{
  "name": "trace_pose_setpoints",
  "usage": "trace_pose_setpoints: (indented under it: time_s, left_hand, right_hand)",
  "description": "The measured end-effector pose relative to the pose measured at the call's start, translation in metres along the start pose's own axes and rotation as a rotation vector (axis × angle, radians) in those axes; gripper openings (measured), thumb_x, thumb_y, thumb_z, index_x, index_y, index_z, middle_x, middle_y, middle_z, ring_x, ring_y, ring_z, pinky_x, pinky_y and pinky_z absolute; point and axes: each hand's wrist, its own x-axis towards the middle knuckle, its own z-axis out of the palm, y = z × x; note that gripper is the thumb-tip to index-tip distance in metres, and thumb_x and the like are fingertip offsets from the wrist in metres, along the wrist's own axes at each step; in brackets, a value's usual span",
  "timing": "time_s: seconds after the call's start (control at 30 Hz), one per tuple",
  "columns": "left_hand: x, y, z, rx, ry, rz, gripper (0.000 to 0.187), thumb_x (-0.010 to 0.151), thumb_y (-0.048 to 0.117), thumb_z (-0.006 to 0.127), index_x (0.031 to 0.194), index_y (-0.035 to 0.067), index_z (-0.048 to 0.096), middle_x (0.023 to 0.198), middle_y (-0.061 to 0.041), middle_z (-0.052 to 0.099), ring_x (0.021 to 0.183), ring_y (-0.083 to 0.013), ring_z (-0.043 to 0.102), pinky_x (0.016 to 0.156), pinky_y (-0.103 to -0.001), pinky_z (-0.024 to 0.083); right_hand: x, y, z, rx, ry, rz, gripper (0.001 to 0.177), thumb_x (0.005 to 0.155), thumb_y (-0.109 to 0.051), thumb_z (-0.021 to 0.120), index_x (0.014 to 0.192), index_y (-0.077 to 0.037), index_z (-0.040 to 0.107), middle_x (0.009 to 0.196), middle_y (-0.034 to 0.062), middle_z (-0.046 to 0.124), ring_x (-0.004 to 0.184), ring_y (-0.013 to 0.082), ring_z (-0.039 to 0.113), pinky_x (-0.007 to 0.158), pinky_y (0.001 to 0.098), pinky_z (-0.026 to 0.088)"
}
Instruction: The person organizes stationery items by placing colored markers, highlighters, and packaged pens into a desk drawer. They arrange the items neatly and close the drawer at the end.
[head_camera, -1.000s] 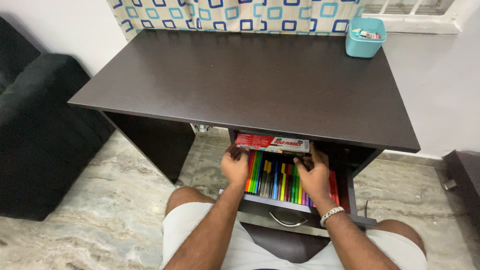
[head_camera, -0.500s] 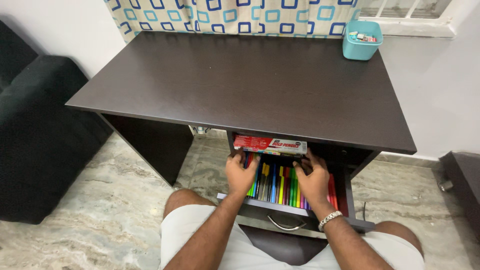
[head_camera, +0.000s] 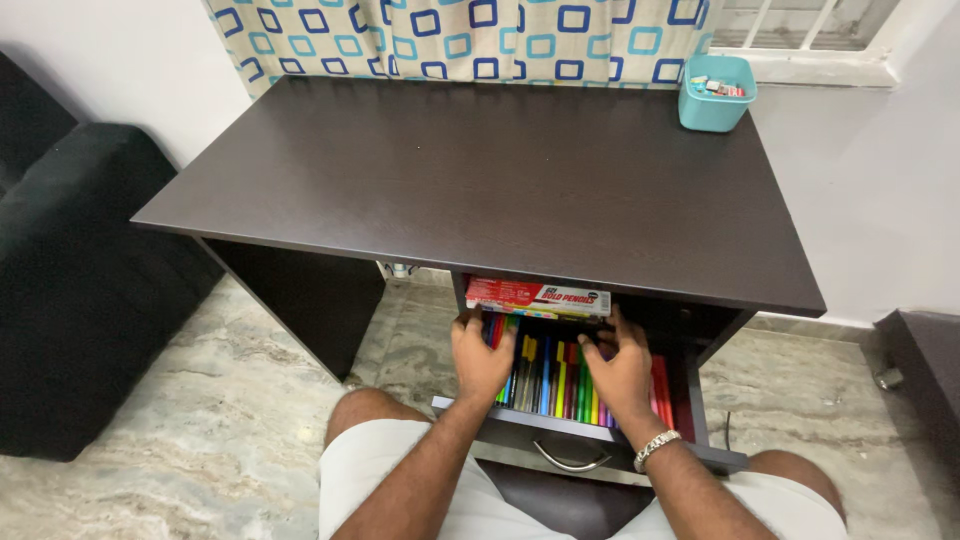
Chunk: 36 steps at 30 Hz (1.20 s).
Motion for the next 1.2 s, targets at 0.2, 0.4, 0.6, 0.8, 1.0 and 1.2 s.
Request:
trace_pose_setpoints:
  time_s: [0.2,0.4,0.6,0.8,1.0,1.2]
  left_hand:
    - [-0.003,0.006,-0.003,0.048,-0.049,0.075,0.072,0.078,0.027,0.081,0.137,-0.007,0.056,0.128,-0.027,0.054,0.122,-0.0430,0.053,0.105,-0.046,0.044]
    - [-0.005,0.011,-0.007,0.066,-0.076,0.094,0.067,0.079,0.025,0.079,0.134,-0.007,0.059,0.130,-0.028,0.054,0.123,-0.0451,0.053,0.105,-0.048,0.043]
    - [-0.013,0.034,-0.018,0.040,-0.084,0.216,0.043,0.083,0.020,0.075,0.119,-0.002,0.066,0.125,-0.027,0.054,0.119,-0.0454,0.052,0.101,-0.051,0.044]
    - [-0.020,0.053,-0.028,0.115,-0.202,0.464,0.026,0.088,0.012,0.070,0.111,0.002,0.070,0.122,-0.023,0.058,0.114,-0.0409,0.056,0.099,-0.049,0.047]
    - [-0.024,0.057,-0.035,0.072,-0.139,0.645,0.023,0.084,0.009,0.073,0.106,0.003,0.069,0.124,-0.021,0.061,0.111,-0.0397,0.058,0.094,-0.050,0.049]
    - [-0.029,0.075,-0.041,0.025,-0.105,0.708,0.025,0.083,0.008,0.074,0.107,0.004,0.069,0.123,-0.017,0.063,0.111,-0.0373,0.060,0.092,-0.048,0.049]
  right_hand:
    - [0.003,0.018,0.011,-0.015,0.043,-0.129,0.072,0.083,-0.019,0.081,0.146,-0.001,0.053,0.125,0.0189,0.064,0.101,0.0247,0.070,0.085,0.0357,0.059]
    - [0.001,0.012,0.006,0.063,-0.010,-0.052,0.072,0.083,-0.021,0.079,0.147,-0.004,0.051,0.126,0.0189,0.062,0.095,0.0230,0.072,0.081,0.0333,0.061]
    - [0.002,0.013,0.003,-0.086,0.047,-0.174,0.071,0.085,-0.027,0.081,0.146,-0.003,0.056,0.124,0.0208,0.066,0.108,0.0320,0.068,0.090,0.0406,0.056]
    - [0.002,0.002,-0.005,-0.079,0.002,0.011,0.083,0.082,-0.029,0.080,0.153,-0.004,0.044,0.132,0.0218,0.058,0.107,0.0300,0.067,0.092,0.0419,0.056]
    - [-0.007,0.001,-0.017,-0.053,0.098,-0.126,0.072,0.082,-0.024,0.081,0.146,-0.003,0.054,0.133,0.0237,0.053,0.106,0.0278,0.065,0.093,0.0395,0.054]
    - [-0.018,-0.030,-0.040,0.093,0.081,-0.256,0.037,0.087,-0.017,0.078,0.121,-0.005,0.073,0.116,0.0129,0.066,0.098,0.0206,0.069,0.077,0.0316,0.057]
